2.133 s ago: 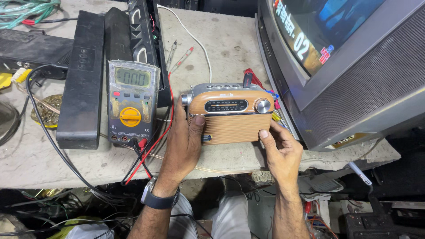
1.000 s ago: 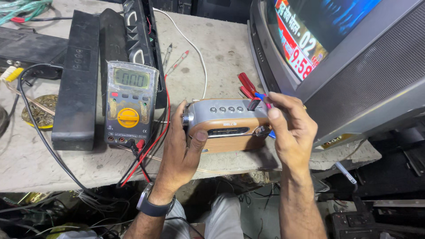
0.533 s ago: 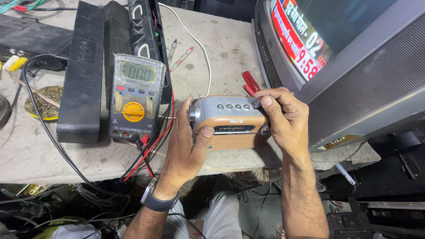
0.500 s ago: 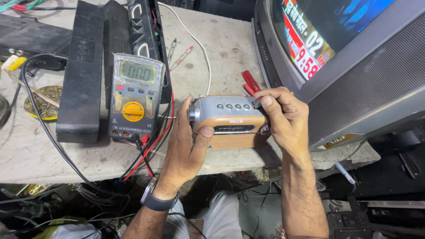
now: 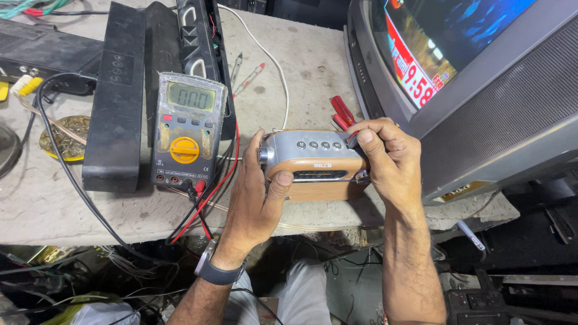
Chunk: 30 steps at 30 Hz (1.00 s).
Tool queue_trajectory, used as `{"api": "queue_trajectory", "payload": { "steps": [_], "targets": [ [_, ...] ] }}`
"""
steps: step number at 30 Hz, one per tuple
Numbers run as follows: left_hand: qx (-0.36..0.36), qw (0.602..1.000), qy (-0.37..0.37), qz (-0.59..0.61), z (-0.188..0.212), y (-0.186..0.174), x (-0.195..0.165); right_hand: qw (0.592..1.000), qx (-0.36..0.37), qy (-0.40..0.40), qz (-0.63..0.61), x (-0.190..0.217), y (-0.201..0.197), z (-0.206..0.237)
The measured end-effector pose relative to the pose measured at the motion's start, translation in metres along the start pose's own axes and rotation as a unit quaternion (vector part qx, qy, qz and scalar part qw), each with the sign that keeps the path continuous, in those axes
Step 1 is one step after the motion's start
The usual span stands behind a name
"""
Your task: The person tests a portable radio by connecting alligator clips to its terminals and rotating the tuning knob. They then plug a power adapter into the radio and continue adjusting the knob while observing the device.
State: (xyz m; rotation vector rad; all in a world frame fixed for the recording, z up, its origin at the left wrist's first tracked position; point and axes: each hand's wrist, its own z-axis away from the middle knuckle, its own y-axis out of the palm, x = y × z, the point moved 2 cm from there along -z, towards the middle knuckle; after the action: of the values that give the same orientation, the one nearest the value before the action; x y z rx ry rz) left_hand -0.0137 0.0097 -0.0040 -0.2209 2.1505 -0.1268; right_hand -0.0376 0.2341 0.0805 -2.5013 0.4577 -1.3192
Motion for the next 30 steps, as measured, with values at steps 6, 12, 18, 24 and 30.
{"api": "queue_trajectory", "payload": {
  "steps": [6, 12, 18, 24, 30],
  "targets": [
    [-0.001, 1.0, 0.0, 0.003, 0.0, 0.001, 0.001, 1.0, -0.001, -0.003, 0.009, -0.001, 0.0, 0.0],
    [-0.001, 1.0, 0.005, 0.004, 0.0, 0.0, -0.001, 1.0, 0.0, -0.005, 0.004, -0.003, -0.001, -0.001],
    [0.0, 1.0, 0.003, 0.006, 0.0, 0.0, -0.001, 1.0, -0.006, 0.0, -0.007, -0.005, -0.001, 0.001],
    [0.001, 1.0, 0.0, 0.008, 0.001, 0.0, 0.0, 1.0, -0.008, -0.003, -0.015, -0.009, 0.0, 0.002],
    [-0.003, 1.0, -0.002, 0.012, 0.0, 0.001, 0.007, 0.998, -0.011, 0.042, -0.043, -0.015, -0.003, 0.003]
  ]
}}
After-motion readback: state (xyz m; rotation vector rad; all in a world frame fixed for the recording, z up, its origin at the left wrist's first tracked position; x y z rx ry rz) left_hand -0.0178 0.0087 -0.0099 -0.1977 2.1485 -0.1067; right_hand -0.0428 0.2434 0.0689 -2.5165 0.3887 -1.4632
